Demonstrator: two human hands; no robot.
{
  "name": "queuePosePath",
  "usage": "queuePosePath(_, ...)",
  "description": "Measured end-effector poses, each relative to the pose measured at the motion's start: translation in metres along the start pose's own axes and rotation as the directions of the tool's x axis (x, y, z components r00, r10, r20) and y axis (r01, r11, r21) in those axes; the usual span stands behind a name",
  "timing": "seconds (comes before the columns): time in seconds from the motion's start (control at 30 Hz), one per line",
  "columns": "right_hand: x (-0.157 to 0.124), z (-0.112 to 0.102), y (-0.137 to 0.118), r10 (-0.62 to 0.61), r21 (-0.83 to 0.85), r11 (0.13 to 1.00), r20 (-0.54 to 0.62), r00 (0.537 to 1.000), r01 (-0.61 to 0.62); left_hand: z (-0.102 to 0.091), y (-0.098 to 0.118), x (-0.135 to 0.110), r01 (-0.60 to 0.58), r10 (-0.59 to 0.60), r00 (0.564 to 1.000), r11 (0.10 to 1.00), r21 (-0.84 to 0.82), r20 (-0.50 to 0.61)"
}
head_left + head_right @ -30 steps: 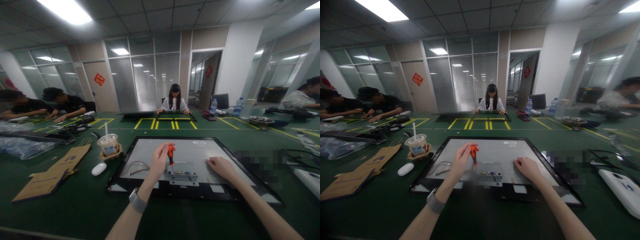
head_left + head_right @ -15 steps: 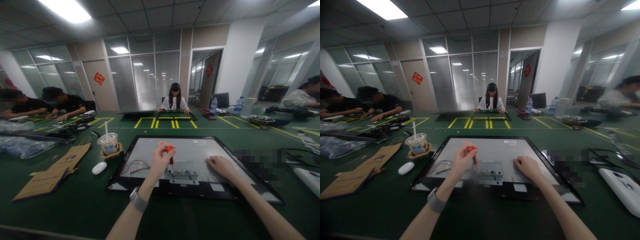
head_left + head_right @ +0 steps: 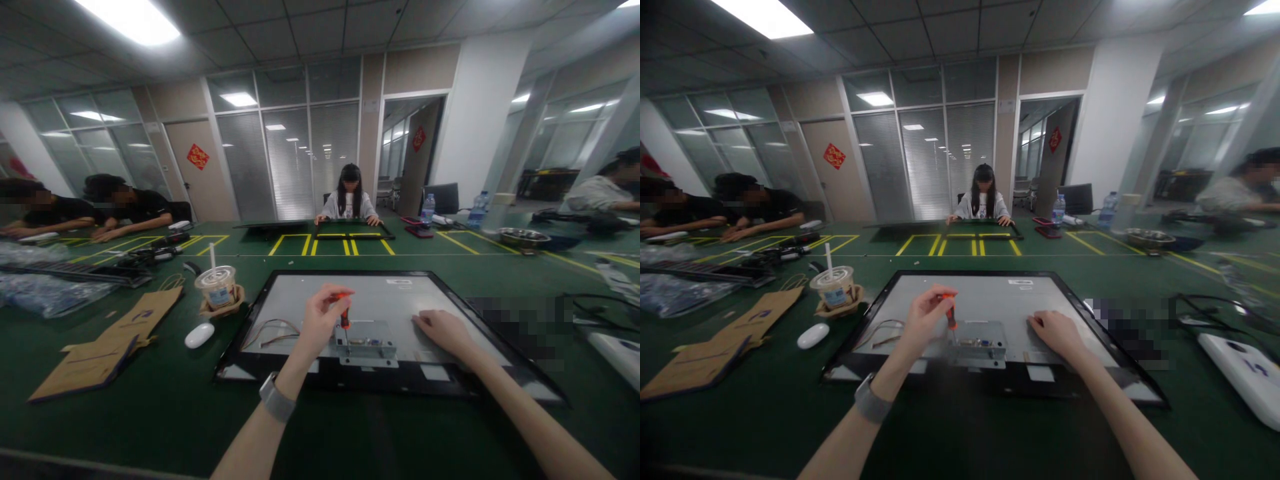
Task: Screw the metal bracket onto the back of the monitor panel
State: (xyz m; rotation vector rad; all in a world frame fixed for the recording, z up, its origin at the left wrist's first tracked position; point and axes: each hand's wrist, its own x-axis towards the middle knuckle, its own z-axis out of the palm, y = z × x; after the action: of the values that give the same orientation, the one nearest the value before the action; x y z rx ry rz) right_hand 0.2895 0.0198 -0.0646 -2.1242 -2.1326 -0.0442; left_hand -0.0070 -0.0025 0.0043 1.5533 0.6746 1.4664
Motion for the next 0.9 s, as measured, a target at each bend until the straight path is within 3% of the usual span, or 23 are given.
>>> queuePosePath(0.27,0.0001,-0.0003,0.0004,0.012,0.014,1.0,0.012,1.0,-0.012,-0.0007,0.0035,0.0,-0.064,0.065,0.998,0.996,0.06,-0.018)
queuePosePath(0.43,0.0002,-0.0002,0.0,0.014,-0.004,1.0,0.007,1.0,-0.014,-0.0017,0.005,-0.0009,0.012,-0.013,1.0,0.999,0.044,0.025)
queuePosePath(0.7,0.0005,0.0,0.0012,0.011,-0.019,1.0,0.019,1.0,-0.011,-0.0012,0.0034,-0.0001,-0.034,0.041,0.998,0.99,0.14,-0.05)
queuePosePath(0.9,0.0004,-0.001,0.0006,0.003,-0.011,1.0,0.017,1.0,-0.003,-0.0034,0.0049,0.0009,-0.02,0.023,0.999,0.997,0.078,-0.035)
